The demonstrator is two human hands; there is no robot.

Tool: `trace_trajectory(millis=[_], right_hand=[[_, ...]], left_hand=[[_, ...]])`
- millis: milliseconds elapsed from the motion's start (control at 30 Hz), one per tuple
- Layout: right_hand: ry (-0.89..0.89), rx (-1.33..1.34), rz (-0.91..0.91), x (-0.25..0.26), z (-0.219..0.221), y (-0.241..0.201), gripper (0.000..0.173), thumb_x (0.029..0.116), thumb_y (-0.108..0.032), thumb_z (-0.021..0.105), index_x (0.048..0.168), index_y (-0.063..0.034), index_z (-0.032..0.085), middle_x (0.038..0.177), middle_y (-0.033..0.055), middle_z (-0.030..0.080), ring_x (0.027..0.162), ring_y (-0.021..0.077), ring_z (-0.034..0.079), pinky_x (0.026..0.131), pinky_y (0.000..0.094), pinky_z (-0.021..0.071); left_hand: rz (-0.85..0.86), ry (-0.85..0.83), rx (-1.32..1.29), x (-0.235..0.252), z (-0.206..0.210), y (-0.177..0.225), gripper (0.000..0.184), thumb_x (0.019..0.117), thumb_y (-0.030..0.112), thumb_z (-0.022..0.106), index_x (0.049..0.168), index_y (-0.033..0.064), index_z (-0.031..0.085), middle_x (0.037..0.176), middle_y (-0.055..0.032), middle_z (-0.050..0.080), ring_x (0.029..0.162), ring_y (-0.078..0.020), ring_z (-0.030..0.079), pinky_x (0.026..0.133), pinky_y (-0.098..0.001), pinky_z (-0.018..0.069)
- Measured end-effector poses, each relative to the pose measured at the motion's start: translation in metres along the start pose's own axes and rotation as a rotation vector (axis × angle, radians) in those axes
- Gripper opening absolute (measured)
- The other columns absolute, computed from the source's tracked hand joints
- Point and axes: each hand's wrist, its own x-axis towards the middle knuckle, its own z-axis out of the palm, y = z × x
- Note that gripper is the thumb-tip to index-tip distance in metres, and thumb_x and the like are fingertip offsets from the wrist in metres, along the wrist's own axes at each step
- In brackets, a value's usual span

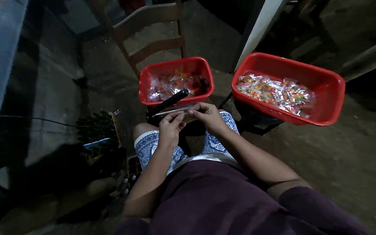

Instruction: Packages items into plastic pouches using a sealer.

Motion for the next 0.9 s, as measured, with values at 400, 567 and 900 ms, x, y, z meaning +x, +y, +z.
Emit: trace_trajectory(millis=[400, 567, 900], right_hand=[[0.098, -0.010, -0.063, 0.004, 0.004, 0.016, 0.011, 0.0997, -0.005, 0.062, 0.103, -0.0010, 0.071, 0.092, 0.0017, 0.072, 0.082, 0.0051, 0.067, 0.078, 0.0254, 0.0580], [0.147, 0.003, -0.113, 0.009, 0.006, 0.022, 0.013, 0.0943, 0.002, 0.067, 0.107, 0.0010, 0.068, 0.089, 0.0022, 0.070, 0.075, 0.0045, 0.065, 0.073, 0.0233, 0.0577], [0.148, -0.253, -0.244, 0.006, 0.010, 0.023, 0.015, 0.1001, -0.002, 0.059, 0.112, 0.0039, 0.065, 0.097, 0.0074, 0.069, 0.081, 0.0041, 0.065, 0.077, 0.0223, 0.0561]], left_hand=[[0.410, -0.022, 0.286, 0.016, -0.008, -0.015, 0.010, 0.0931, -0.002, 0.069, 0.102, 0.0011, 0.071, 0.093, -0.0014, 0.073, 0.084, -0.0064, 0.069, 0.079, -0.0253, 0.0586], [0.329, 0.027, 0.236, 0.020, -0.008, -0.017, 0.034, 0.0949, -0.002, 0.066, 0.125, 0.0051, 0.051, 0.096, -0.0024, 0.072, 0.083, -0.0089, 0.071, 0.075, -0.0264, 0.0590], [0.555, -0.027, 0.568, 0.021, -0.014, -0.022, 0.019, 0.0986, -0.002, 0.055, 0.108, -0.0029, 0.072, 0.108, -0.0099, 0.071, 0.099, -0.0105, 0.067, 0.089, -0.0284, 0.0551]])
